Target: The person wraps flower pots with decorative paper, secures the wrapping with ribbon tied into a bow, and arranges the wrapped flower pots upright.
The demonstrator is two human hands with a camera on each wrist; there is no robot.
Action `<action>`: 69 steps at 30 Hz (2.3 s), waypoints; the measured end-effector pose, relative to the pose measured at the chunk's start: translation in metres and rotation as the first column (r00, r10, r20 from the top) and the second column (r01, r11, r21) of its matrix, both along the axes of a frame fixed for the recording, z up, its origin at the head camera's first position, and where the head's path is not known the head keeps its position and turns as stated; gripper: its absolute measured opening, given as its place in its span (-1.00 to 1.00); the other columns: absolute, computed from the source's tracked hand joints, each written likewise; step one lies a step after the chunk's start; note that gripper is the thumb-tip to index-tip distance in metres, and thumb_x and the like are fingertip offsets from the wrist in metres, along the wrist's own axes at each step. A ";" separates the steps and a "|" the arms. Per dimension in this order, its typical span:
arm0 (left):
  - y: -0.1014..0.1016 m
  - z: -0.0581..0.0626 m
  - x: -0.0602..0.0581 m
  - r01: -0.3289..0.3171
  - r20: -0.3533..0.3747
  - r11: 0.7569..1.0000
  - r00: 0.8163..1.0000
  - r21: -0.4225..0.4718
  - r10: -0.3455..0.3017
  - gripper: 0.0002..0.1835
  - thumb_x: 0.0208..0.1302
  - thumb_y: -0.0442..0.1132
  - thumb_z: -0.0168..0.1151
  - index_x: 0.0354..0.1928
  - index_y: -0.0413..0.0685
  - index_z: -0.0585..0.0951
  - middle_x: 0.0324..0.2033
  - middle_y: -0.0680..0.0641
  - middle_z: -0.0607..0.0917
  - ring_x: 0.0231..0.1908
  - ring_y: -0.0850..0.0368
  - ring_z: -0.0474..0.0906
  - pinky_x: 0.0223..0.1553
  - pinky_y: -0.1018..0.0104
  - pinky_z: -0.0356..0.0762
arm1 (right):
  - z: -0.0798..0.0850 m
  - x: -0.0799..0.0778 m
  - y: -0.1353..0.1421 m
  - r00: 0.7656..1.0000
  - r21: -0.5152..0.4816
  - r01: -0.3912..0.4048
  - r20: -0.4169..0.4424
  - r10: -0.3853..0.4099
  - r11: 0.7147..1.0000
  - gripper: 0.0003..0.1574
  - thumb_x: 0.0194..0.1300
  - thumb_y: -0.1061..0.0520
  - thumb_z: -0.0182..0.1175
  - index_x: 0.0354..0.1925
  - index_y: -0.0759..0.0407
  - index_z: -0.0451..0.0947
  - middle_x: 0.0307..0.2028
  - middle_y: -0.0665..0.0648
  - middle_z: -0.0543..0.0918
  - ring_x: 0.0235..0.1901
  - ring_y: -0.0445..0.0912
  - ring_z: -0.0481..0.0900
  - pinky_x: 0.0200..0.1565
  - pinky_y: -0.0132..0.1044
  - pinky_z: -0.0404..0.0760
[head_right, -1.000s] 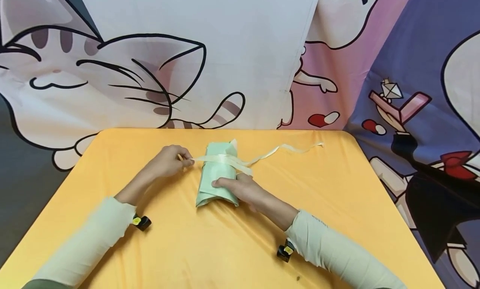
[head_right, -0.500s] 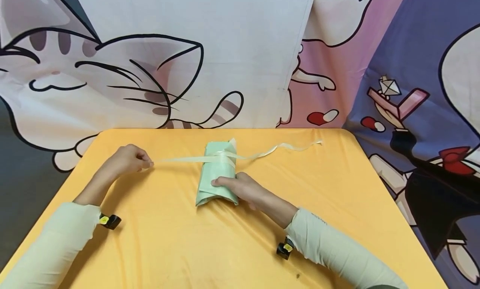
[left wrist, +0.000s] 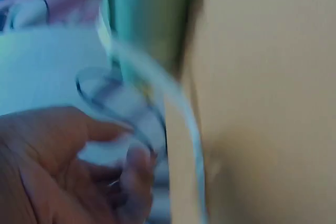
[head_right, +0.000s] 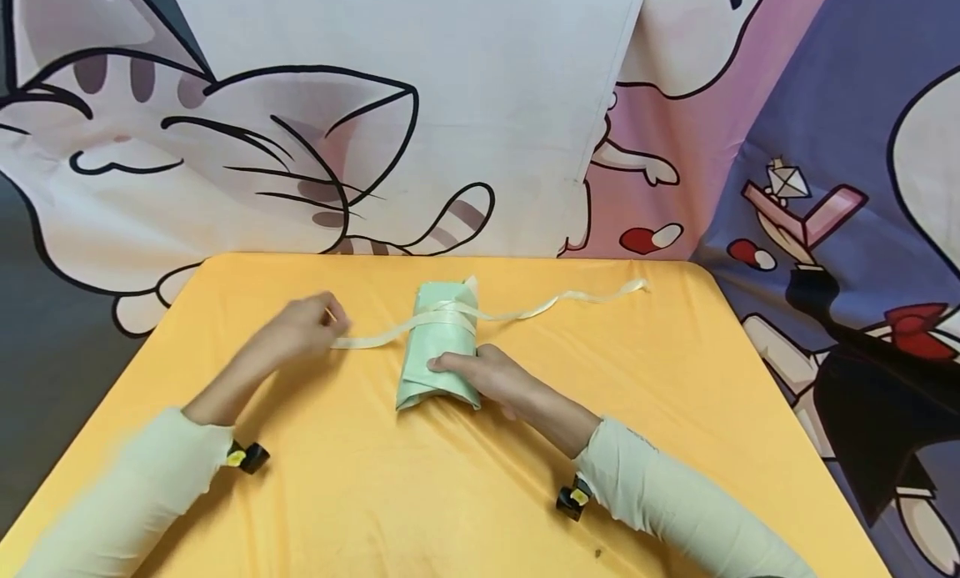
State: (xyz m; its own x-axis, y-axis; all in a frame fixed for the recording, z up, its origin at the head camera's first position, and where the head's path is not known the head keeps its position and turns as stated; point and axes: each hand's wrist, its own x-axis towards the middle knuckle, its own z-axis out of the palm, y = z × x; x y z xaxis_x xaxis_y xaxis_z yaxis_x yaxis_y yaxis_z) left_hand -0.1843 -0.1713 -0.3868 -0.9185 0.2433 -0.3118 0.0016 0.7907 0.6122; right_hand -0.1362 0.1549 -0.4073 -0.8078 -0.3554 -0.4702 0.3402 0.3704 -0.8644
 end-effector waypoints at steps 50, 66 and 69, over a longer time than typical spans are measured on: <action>0.089 -0.039 0.012 -0.237 0.442 0.815 0.897 0.529 -0.026 -0.45 0.39 0.26 0.56 -0.07 -0.15 0.85 -0.37 -0.03 0.88 -0.38 0.17 0.81 -0.31 0.29 0.82 | 0.024 -0.049 0.031 0.610 0.351 -0.038 -0.733 0.300 0.936 -0.82 0.68 0.18 0.31 0.08 0.14 0.82 -0.05 0.13 0.82 -0.08 0.00 0.76 0.05 0.02 0.78; 0.090 -0.039 0.011 -0.234 0.454 0.813 0.890 0.532 -0.041 -0.43 0.40 0.24 0.56 0.01 -0.18 0.83 -0.32 -0.05 0.91 -0.34 0.14 0.84 -0.25 0.24 0.86 | 0.020 -0.062 0.038 0.790 0.169 -0.194 -0.557 0.256 0.966 -0.60 0.46 0.25 0.54 0.22 0.20 0.78 0.06 0.28 0.75 -0.48 -0.03 0.71 -0.40 -0.06 0.84; 0.090 -0.039 0.011 -0.237 0.461 0.810 0.886 0.536 -0.046 -0.44 0.40 0.23 0.56 0.01 -0.18 0.83 -0.31 -0.06 0.91 -0.33 0.14 0.85 -0.23 0.22 0.88 | 0.018 -0.068 0.038 0.765 0.209 -0.197 -0.578 0.284 0.958 -0.63 0.42 0.22 0.59 0.15 0.17 0.82 -0.02 0.24 0.76 -0.39 -0.06 0.68 -0.41 -0.13 0.78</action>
State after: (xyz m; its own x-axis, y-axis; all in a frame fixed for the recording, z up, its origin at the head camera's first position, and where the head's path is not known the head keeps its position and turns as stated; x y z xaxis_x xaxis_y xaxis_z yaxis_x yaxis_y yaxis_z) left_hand -0.1738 -0.0812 -0.4255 -0.7473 0.4214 -0.5137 -0.4300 0.2827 0.8574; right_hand -0.2041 0.1924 -0.3890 -0.8364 -0.5477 0.0215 -0.3424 0.4914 -0.8008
